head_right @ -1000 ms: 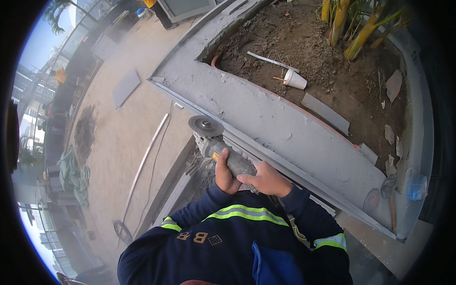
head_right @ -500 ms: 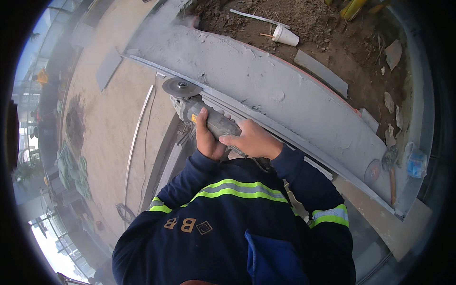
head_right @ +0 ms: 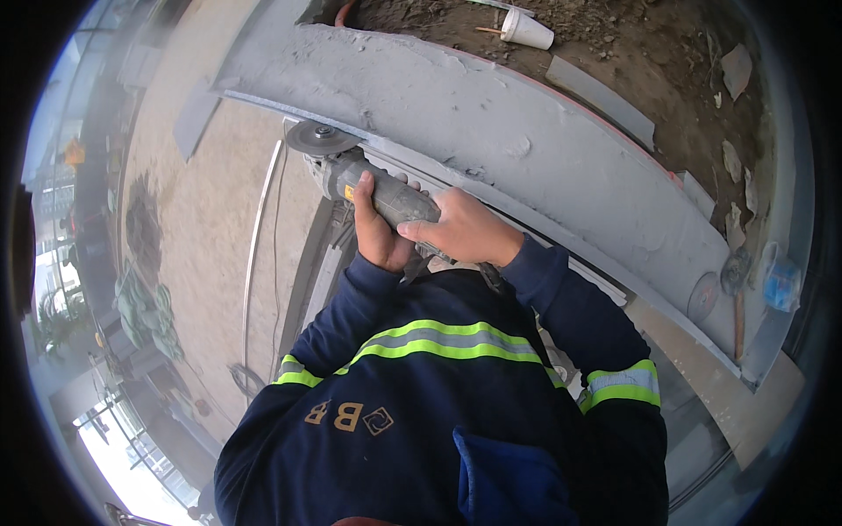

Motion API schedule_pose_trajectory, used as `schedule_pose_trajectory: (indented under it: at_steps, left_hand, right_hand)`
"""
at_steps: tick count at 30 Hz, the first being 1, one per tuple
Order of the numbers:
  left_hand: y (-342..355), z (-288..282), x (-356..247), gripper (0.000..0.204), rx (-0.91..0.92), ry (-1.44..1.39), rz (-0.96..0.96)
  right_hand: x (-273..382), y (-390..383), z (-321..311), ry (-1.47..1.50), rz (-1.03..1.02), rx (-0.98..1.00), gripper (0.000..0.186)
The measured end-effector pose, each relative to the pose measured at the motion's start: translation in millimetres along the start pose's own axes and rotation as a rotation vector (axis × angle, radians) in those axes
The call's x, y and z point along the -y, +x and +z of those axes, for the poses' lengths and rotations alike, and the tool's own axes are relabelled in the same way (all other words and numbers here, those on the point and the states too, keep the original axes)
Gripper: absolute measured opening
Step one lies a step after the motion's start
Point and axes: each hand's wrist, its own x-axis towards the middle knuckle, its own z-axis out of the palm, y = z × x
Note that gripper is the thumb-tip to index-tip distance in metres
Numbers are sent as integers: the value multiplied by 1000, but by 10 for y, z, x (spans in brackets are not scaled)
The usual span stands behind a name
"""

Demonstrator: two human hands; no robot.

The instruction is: The person uses an angle grinder to smooth the edge of a concrete planter. The tool is held with both hands and moved steadily along the curved rim, generating dust as the surface is abraded.

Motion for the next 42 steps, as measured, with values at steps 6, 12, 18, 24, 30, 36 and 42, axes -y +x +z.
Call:
schedule_pose_trajectory:
  at_steps: [6,12,18,24,30,36,42]
  left_hand:
    - [-211,24,90,46,40,12,2]
    - [-452,95,223,41,43,17,-7]
    - [-166,-16,148,48,-4,17,19]
    - [-64,67,22,42,-11,-27,-2]
    - [-464,109,253,42,34,-2,-20]
    - [-342,1,213,47,76,32,-14]
    - [-83,73,70,49,-19,20,4]
  right_hand:
    - [143,-244,-48,-77,94,22,52]
    - [329,-524,-120,-78,147,68,53]
    - [112,-243,-79,-83,63,37,50]
    - [74,-56,-62,0,70,46,49]
    - [236,-539,-147,-98,185,59,54]
    - [318,-435,-134,-38,91,52,51]
    - [-26,-87,-69,-29,65,36,49]
